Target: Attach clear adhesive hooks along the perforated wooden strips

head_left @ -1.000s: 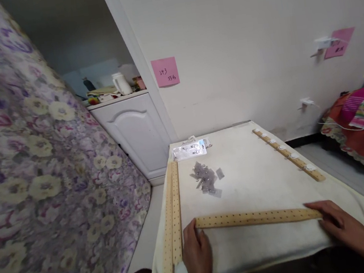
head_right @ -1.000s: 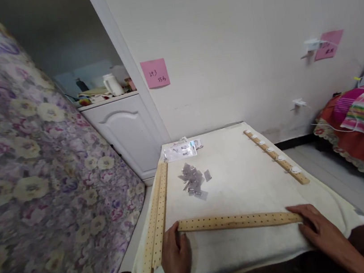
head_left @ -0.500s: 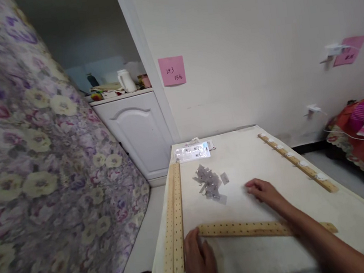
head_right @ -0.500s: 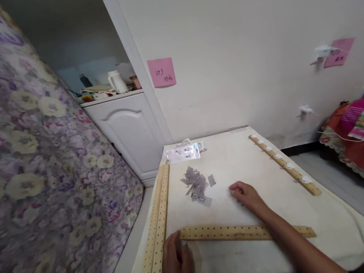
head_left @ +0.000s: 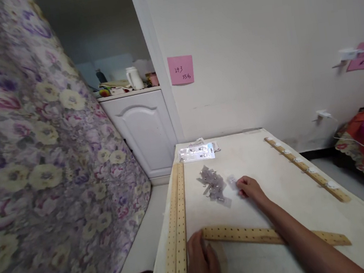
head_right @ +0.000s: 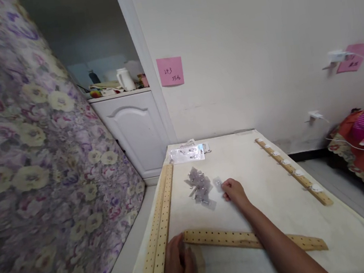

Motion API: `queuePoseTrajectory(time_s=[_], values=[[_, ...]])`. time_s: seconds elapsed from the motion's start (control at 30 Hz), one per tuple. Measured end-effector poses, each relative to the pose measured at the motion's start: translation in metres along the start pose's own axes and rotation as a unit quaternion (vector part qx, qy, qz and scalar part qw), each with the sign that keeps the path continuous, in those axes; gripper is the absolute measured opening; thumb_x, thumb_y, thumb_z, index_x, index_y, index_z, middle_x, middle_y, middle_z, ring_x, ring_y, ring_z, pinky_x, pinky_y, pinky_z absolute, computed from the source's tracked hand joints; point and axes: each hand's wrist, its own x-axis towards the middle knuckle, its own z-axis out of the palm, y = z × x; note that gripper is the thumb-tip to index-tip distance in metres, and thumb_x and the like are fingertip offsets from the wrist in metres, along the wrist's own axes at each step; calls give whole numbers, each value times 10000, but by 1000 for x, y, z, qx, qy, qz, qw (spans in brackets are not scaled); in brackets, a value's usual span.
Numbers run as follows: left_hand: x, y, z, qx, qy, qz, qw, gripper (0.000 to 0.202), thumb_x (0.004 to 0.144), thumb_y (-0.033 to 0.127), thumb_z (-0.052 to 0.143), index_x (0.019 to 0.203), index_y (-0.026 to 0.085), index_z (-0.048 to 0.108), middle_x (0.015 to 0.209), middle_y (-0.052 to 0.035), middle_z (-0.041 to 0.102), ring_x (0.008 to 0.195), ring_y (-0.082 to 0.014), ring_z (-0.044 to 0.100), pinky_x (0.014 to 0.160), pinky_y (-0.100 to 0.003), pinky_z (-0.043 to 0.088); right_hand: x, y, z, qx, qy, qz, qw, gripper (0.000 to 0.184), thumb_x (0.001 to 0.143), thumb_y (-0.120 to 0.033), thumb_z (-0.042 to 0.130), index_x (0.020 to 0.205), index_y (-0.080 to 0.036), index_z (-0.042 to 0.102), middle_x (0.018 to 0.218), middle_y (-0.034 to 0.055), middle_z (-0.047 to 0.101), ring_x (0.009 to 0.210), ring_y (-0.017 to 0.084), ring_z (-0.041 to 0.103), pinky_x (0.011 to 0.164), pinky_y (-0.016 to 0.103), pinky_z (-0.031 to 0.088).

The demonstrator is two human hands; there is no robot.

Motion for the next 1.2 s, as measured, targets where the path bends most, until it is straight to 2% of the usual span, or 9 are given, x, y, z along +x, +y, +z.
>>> queuePoseTrajectory(time_s=[0.23, 0.37, 0.47, 0.63, 0.73, 0.83, 0.97, 1.1, 1.2], values=[[3, 18, -11, -84, -13, -63, 994, 301, 863, 310, 468, 1121, 183, 557, 1074, -96, 598, 1015, -235, 558, 919, -397, 433, -84, -11, 3, 121, -95, -61, 986, 255, 743, -420, 644, 768, -182, 555, 693, 34, 693, 680, 184, 675, 655, 303, 539], [0, 36, -24, -194, -44, -107, 974, 277, 860, 397, 496, 1013, 199, 615, 971, -64, 637, 934, -215, 580, 847, -329, 440, -129, -14, 17, 30, -108, -149, 982, 164, 830, -348, 588, 827, -187, 621, 789, 51, 706, 754, 191, 669, 702, 314, 526], [-5, 56, -32, -305, -89, -179, 931, 349, 873, 481, 454, 977, 191, 618, 738, -14, 610, 635, -152, 542, 608, -258, 423, -145, -11, 24, -31, -113, -283, 952, 108, 858, -253, 559, 846, -208, 657, 900, 52, 693, 857, 183, 653, 763, 303, 515], [-8, 74, -33, -436, -128, -265, 851, 356, 799, 497, 577, 945, 172, 584, 650, 19, 586, 513, -94, 473, 520, -211, 340, -151, 0, 29, -62, -118, -394, 909, 170, 891, -165, 492, 917, -224, 649, 959, 58, 670, 908, 160, 640, 782, 276, 526], [-8, 71, -30, -460, -131, -290, 829, 399, 698, 460, 693, 933, 161, 573, 617, 29, 582, 484, -79, 466, 492, -196, 304, -153, 2, 32, -82, -122, -397, 906, 194, 900, -154, 462, 930, -224, 641, 1003, 67, 652, 935, 158, 630, 793, 277, 528], [-8, 64, -27, -454, -121, -290, 834, 413, 671, 454, 712, 921, 157, 572, 563, 44, 565, 478, -78, 460, 499, -193, 309, -152, 3, 26, -110, -136, -388, 905, 241, 903, -147, 419, 1016, -224, 617, 1097, 83, 621, 1010, 169, 605, 851, 306, 518], [-8, 55, -28, -423, -118, -281, 854, 415, 674, 471, 705, 914, 160, 574, 546, 51, 562, 495, -85, 475, 526, -198, 333, -143, 13, -6, -184, -73, -341, 919, 351, 866, -206, 483, 1214, -215, 529, 1209, 102, 571, 1127, 215, 538, 969, 395, 452], [-8, 43, -28, -409, -107, -277, 863, 430, 697, 499, 680, 937, 160, 572, 546, 56, 552, 506, -93, 488, 525, -202, 344, -134, 27, -44, -296, -41, -259, 919, 443, 720, -342, 678, 1130, -188, 609, 1168, 116, 579, 1064, 277, 543, 937, 439, 446], [-7, 35, -27, -410, -95, -276, 864, 453, 690, 510, 685, 950, 157, 571, 591, 44, 573, 520, -95, 504, 523, -205, 358, -134, 31, -55, -329, -50, -221, 917, 399, 683, -342, 694, 1051, -194, 646, 1094, 111, 590, 984, 271, 558, 872, 412, 462]])
